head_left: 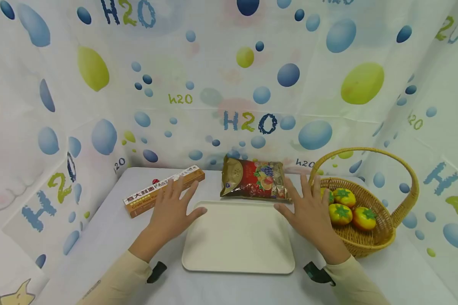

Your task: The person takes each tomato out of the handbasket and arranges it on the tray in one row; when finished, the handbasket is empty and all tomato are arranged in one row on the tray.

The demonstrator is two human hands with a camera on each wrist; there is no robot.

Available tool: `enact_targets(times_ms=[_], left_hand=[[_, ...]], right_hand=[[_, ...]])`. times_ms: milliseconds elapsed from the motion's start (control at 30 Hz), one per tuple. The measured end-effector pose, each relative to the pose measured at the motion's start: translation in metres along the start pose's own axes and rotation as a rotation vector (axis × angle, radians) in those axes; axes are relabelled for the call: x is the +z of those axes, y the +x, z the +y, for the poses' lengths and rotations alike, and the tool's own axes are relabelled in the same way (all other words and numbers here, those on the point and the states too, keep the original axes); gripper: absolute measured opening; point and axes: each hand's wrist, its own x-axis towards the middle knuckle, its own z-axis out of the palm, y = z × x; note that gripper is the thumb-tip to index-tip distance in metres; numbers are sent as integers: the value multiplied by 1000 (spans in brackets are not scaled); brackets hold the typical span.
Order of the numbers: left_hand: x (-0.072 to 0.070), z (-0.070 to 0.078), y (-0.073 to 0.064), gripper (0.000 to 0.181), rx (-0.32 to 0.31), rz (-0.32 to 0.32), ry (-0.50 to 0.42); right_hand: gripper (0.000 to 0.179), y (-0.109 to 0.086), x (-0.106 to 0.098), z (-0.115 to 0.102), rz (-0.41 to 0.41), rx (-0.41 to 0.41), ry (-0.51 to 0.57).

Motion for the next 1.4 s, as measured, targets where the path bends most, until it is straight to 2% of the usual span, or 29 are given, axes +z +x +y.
enact_targets(times_ms=[100, 167, 333, 467, 633, 767, 900, 1000, 1100, 1200, 1300, 1400], left_hand=[[3, -6, -10, 74, -104, -111, -244], [7, -10, -16, 65, -177, -166, -384], [15, -22, -28, 53, -305, -248, -590], [22, -26, -35, 47, -371, -268, -739], [29, -25, -42, 42, -390, -299, -787], [31, -23, -47, 40, -402, -313, -808], [33, -20, -50, 40, -402, -306, -822], [34, -20, -51, 40, -382, -283, -812], [37, -20, -52, 38, -369, -257, -787], [39, -21, -53, 36, -368, -248, -772], [39, -20, -53, 36, -359, -259, -773], [37, -20, -53, 37, -353, -282, -786]], right_hand=[[82, -6, -6, 9, -31, -14, 40], [80, -9, -11, 15, -70, -5, 102], [78, -13, -26, 31, -157, 54, 309], [80, -15, -37, 46, -158, 82, 397], [81, -18, -51, 68, -101, 91, 435], [85, -15, -62, 87, -115, 125, 452], [95, -10, -68, 109, -204, 203, 496], [98, -4, -69, 124, -243, 261, 590], [98, 0, -68, 139, -246, 322, 679], [99, 3, -64, 152, -224, 380, 723], [101, 7, -62, 164, -220, 449, 766], [101, 14, -59, 175, -253, 514, 837]])
